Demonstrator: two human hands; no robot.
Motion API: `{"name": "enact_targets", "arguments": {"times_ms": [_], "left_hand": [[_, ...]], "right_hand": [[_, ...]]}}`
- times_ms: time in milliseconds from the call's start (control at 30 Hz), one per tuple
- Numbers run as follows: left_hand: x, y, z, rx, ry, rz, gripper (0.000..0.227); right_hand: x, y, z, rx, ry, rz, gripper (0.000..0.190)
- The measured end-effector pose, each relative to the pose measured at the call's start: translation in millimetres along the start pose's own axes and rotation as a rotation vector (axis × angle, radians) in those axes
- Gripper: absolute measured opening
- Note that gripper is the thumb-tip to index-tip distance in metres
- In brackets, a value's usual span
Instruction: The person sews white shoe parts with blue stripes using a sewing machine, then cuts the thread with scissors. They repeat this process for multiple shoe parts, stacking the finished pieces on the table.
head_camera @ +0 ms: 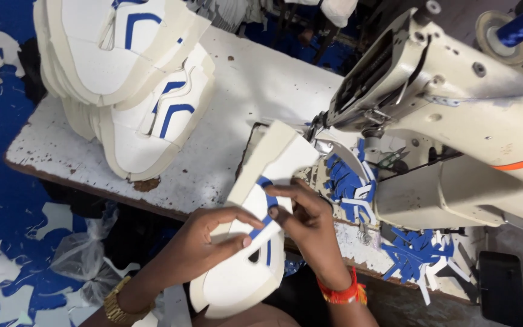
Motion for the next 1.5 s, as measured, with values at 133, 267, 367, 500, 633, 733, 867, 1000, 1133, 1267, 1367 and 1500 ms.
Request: {"name": "enact_targets", "arguments": {"times_ms": [133, 267, 367, 500, 633, 733, 867, 1000, 1133, 1267, 1367, 1500], "left_hand": [[13, -2, 20, 0.146, -0.075, -0.129, 0.025], [44, -6, 20, 0.108, -0.102, -0.333, 0.026], [69, -5, 11, 0.116, -0.102, -0.437, 0.026], [92, 0, 25, 0.259, -0.224, -0.522, 0.028], [123, 17, 4, 0.335, 0.185, -0.545, 0.038], [141, 24, 25, 0.482, 0.039, -0.589, 0.034], [159, 33, 35, 0.443, 0.014, -0.636, 0.034], [171, 38, 46, 0.452, 0.044, -0.641, 0.035], [186, 45, 49, 0.431, 0.047, -0.686, 0.035], [197, 48, 54, 0.486, 0.056, -0.770, 0.037], [202, 47, 61, 0.573, 0.037, -0.803, 0.038], [209, 48, 62, 0.603, 0.095, -0.866, 0.038]], "right_hand": [[-24, 21, 21, 0.031, -0.050, 0.144, 0.031], [-32, 37, 28, 0.057, -0.078, 0.333, 0.032], [-31, 47, 39, 0.047, -0.070, 0.410, 0.033], [-28, 58, 55, 0.048, -0.110, 0.486, 0.034], [-15, 57, 50, -0.012, -0.086, 0.488, 0.034], [-1, 56, 47, -0.082, -0.048, 0.471, 0.035], [14, 54, 44, -0.132, -0.092, 0.490, 0.037], [27, 55, 41, -0.122, -0.038, 0.498, 0.033], [30, 56, 42, -0.152, -0.006, 0.483, 0.027], [33, 46, 25, -0.273, 0.051, 0.427, 0.029], [32, 40, 15, -0.398, 0.009, 0.401, 0.040], [33, 34, 9, -0.562, 0.030, 0.390, 0.047]]}}
Point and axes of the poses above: each hand's wrist, its own x-axis towards the middle knuckle, its own y-axis out of the back of the hand, z = x × y, the point moved 7 cm from there along x, towards the middle knuckle, and after that the axes turned 6 degrees about x, right-handed, at the moved point
